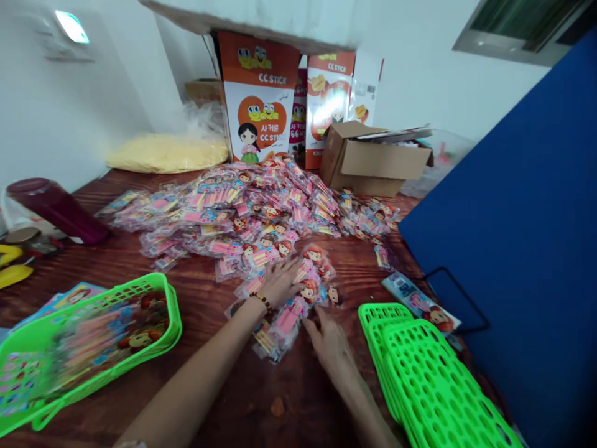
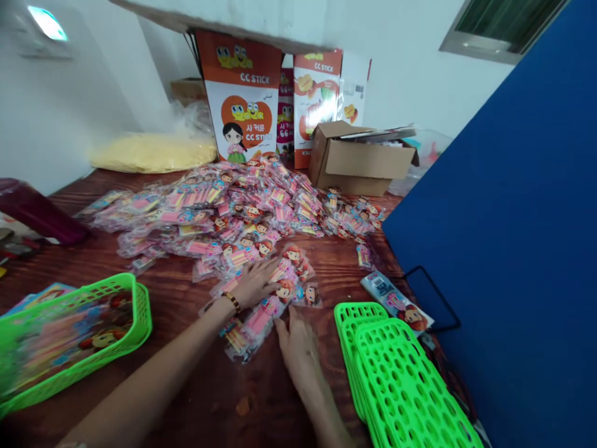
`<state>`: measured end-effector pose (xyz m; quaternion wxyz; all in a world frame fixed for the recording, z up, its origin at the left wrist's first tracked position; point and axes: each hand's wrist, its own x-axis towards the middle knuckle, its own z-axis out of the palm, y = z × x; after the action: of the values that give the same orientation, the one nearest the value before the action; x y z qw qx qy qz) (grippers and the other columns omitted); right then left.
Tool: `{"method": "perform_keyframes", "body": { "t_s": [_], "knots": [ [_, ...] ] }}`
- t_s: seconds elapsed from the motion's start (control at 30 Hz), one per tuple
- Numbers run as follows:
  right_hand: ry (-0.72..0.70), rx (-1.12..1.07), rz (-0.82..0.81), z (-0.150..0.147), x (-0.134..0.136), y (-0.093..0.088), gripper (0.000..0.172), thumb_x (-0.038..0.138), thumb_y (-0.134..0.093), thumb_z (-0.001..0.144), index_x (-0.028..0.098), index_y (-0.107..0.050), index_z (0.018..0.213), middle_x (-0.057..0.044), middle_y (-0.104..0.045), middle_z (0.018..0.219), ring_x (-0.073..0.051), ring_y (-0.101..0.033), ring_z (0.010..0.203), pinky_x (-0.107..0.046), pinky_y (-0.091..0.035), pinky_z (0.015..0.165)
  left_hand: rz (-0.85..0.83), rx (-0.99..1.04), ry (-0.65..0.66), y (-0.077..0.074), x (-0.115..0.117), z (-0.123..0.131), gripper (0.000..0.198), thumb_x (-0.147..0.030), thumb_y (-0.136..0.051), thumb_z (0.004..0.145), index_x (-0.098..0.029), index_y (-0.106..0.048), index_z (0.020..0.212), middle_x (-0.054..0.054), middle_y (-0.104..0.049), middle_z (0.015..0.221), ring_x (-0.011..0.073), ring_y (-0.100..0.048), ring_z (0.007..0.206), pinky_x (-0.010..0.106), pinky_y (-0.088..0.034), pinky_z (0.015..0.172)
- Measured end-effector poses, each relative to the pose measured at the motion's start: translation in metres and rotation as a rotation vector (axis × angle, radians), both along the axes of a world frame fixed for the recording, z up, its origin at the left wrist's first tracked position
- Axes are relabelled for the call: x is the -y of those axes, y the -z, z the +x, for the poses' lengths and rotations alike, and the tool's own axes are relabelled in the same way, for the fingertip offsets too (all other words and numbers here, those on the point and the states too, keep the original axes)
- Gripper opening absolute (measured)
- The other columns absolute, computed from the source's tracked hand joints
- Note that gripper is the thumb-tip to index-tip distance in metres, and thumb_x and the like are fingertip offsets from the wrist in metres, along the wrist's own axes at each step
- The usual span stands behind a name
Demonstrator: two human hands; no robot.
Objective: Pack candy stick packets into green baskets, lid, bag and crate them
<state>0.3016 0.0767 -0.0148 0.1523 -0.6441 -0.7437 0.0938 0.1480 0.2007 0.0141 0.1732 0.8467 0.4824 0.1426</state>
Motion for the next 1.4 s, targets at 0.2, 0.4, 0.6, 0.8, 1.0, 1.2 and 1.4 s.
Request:
{"method": "perform_keyframes", "body": {
  "t_s": [0.2,0.4,0.6,0.8,1.0,1.2,1.4],
  "knots": [
    [0.207,-0.04,0.156,0.025,0.015,-0.047,0.039,0.027,-0.041,0.095,0.025,-0.055,0.131,-0.014,-0.061,0.123,-0.026,-0.059,0.109,-0.041,-0.049,0.088,-0.051,-0.045,0.374,-0.002,0.013,-0.005,0.061,-0.042,-0.065,0.084,-0.04,-0.042,0.14,0.004,-0.033,0.156,0.031,-0.03,0.141,0.054,-0.017,0.113],
    [-0.221,0.066,-0.034,0.041,-0.03,-0.059,0.048,0.028,-0.054,0.091,0.022,-0.047,0.139,-0.011,-0.049,0.141,-0.028,-0.034,0.135,-0.051,-0.022,0.111,0.156,-0.056,0.141,-0.009,0.073,-0.017,0.075,-0.051,-0.064,0.083,-0.023,-0.035,0.146,0.016,-0.039,0.149,0.0347,-0.03,0.138,0.057,-0.02,0.111],
    [-0.284,0.071,-0.154,0.046,-0.05,-0.062,0.056,0.04,-0.069,0.082,0.021,-0.053,0.132,-0.012,-0.05,0.127,-0.027,-0.045,0.117,-0.042,-0.036,0.097,0.175,-0.079,-0.115,0.01,0.153,-0.059,0.05,-0.035,-0.059,0.088,-0.019,-0.048,0.134,0.013,-0.056,0.127,0.0305,-0.049,0.114,0.048,-0.039,0.094],
    [-0.266,0.044,-0.182,0.05,-0.055,-0.051,0.067,0.045,-0.071,0.08,0.02,-0.046,0.137,-0.012,-0.05,0.122,-0.027,-0.045,0.116,-0.039,-0.038,0.094,0.141,-0.102,-0.155,0.008,0.175,-0.07,0.036,-0.026,-0.059,0.087,-0.019,-0.054,0.122,0.012,-0.059,0.118,0.0295,-0.051,0.107,0.045,-0.043,0.087],
    [-0.06,-0.098,-0.13,0.055,-0.045,-0.05,0.039,0.035,-0.066,0.082,0.019,-0.058,0.117,-0.006,-0.061,0.103,-0.021,-0.055,0.092,-0.03,-0.041,0.08,-0.029,0.121,-0.093,-0.001,0.191,-0.084,0.024,-0.027,-0.049,0.093,-0.021,-0.051,0.116,0.008,-0.06,0.106,0.0223,-0.058,0.098,0.037,-0.048,0.085],
    [-0.085,-0.4,-0.299,0.056,-0.012,-0.066,0.036,0.038,-0.061,0.082,0.019,-0.062,0.112,-0.001,-0.066,0.088,-0.018,-0.059,0.077,-0.026,-0.044,0.069,-0.051,0.228,-0.273,-0.003,0.205,-0.109,0.012,-0.031,-0.049,0.092,-0.021,-0.053,0.096,0.005,-0.06,0.097,0.0213,-0.058,0.091,0.036,-0.049,0.081],
    [-0.636,-0.104,-0.28,-0.021,0.031,-0.096,0.033,0.026,-0.06,0.085,0.023,-0.06,0.119,-0.004,-0.067,0.107,-0.022,-0.059,0.099,-0.036,-0.043,0.091,-0.146,0.306,-0.241,-0.016,0.218,-0.093,0.016,-0.028,-0.043,0.094,-0.021,-0.057,0.096,0.005,-0.064,0.093,0.02,-0.058,0.085,0.034,-0.047,0.078]
  ]
}}
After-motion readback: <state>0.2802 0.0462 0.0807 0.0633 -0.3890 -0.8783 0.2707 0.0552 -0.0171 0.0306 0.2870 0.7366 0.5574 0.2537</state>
